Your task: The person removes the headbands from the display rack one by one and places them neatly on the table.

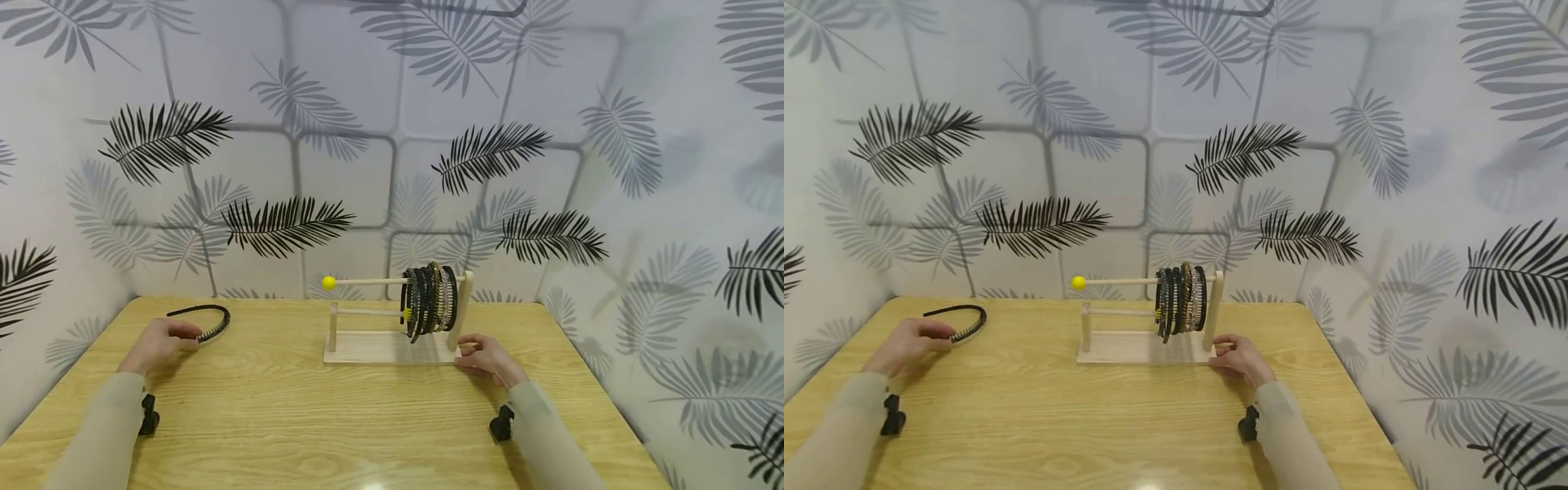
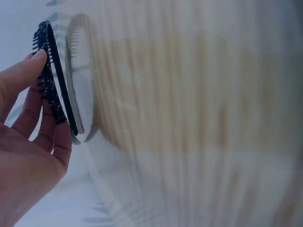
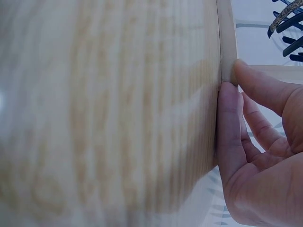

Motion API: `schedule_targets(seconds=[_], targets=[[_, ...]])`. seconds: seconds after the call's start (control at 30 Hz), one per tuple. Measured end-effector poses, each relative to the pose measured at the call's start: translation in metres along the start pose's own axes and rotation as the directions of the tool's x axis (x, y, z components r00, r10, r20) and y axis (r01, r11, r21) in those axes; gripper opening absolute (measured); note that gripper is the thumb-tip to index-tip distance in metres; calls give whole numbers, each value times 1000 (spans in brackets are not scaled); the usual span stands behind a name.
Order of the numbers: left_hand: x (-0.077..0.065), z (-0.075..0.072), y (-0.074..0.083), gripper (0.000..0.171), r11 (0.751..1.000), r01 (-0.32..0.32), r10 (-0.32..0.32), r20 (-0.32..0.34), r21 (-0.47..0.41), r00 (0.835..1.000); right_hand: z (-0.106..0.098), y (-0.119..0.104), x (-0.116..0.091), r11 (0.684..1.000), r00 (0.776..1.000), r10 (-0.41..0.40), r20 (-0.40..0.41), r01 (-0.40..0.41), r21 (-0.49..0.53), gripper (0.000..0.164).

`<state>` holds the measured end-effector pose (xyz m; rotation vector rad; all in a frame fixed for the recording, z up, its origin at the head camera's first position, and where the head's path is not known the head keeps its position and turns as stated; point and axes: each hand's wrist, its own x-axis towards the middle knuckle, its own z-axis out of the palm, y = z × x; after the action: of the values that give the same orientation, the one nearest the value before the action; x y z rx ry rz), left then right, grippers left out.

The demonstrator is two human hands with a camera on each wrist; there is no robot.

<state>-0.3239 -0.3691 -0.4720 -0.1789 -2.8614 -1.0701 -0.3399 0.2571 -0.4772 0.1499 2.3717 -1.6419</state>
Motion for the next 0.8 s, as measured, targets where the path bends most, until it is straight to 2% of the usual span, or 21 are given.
schedule_targets(seconds=[0.17,0.5,0.63,0.8], targets=[[-3,-5,-8,30,1000,13,-12,-17,13,1000,1,2,2,1000,1000,1,-2,-1,0,51],[-8,-18,-27,28,997,54,-54,1,56,999,1,2,3,1000,1000,16,-12,-16,-5,51],[-7,-22,-35,28,995,57,-56,-17,88,998,2,2,3,1000,1000,16,-6,-16,-6,51],[-7,-26,-43,31,993,99,-97,-39,62,995,1,3,4,1000,1000,17,-9,-17,-7,51]])
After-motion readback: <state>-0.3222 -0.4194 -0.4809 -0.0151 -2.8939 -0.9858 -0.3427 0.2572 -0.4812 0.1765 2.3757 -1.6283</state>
